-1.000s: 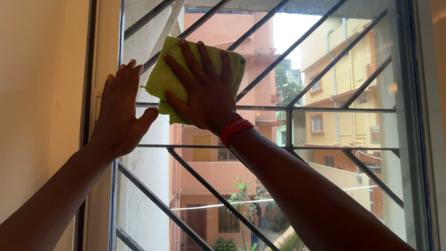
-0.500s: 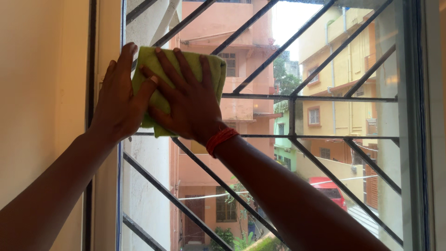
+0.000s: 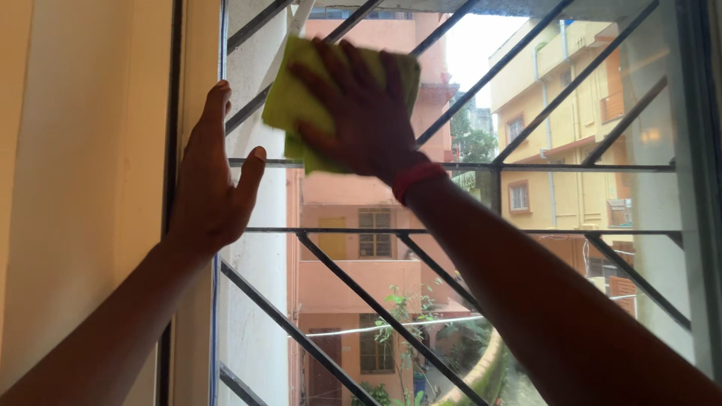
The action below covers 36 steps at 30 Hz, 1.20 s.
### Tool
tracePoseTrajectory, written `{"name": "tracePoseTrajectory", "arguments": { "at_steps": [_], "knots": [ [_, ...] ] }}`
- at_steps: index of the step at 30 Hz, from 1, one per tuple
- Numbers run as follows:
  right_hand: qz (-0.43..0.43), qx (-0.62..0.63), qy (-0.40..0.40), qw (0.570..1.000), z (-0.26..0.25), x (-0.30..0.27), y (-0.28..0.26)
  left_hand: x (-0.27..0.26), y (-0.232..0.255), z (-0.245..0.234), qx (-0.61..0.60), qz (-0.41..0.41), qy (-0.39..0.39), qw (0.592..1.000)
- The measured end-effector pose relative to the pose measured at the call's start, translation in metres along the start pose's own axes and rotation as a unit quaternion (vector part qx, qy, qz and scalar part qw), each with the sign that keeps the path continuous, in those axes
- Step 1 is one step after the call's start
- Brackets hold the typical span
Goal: The person cleans a window pane using a green cloth, wiping the glass surface and the metal security bars. They systematically wipe different sections of the window, including the frame and the lower sill, while a spray bottle is visible on the sill.
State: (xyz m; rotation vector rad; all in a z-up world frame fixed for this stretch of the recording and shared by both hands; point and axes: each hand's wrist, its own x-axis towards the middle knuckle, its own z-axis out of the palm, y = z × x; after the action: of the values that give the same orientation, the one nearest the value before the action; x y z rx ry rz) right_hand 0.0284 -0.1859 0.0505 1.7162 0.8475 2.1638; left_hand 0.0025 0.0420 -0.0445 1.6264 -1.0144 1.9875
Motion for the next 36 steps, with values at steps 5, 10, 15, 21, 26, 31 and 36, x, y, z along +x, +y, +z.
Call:
{"name": "tracePoseTrajectory", "arguments": {
  "at_steps": [5, 10, 15, 21, 26, 31, 36],
  "knots": [
    [0.059, -0.035, 0.057, 0.996, 0.023, 0.036, 0.003, -0.003, -0.001, 0.002, 0.037, 0.040, 0.013, 0.998],
    [0.070, -0.020, 0.007, 0.997, 0.026, 0.041, -0.010, -0.005, -0.004, 0.003, 0.050, 0.036, 0.015, 0.998],
    [-0.002, -0.017, 0.010, 1.000, 0.020, 0.034, -0.030, -0.005, -0.011, 0.006, 0.038, 0.037, 0.032, 0.998],
    [-0.037, -0.003, 0.008, 0.999, 0.012, 0.015, -0.049, -0.005, -0.015, 0.005, 0.030, 0.035, 0.049, 0.998],
    [-0.054, 0.000, 0.002, 0.999, 0.010, 0.006, -0.058, -0.005, -0.012, 0.003, 0.020, 0.026, 0.046, 0.998],
    [-0.074, 0.010, -0.003, 0.997, 0.005, -0.004, -0.067, -0.006, -0.008, -0.001, 0.005, 0.040, 0.052, 0.998],
    [-0.088, 0.007, -0.018, 0.996, 0.003, -0.012, -0.072, -0.005, -0.007, -0.003, 0.009, 0.041, 0.056, 0.998]
  ]
}}
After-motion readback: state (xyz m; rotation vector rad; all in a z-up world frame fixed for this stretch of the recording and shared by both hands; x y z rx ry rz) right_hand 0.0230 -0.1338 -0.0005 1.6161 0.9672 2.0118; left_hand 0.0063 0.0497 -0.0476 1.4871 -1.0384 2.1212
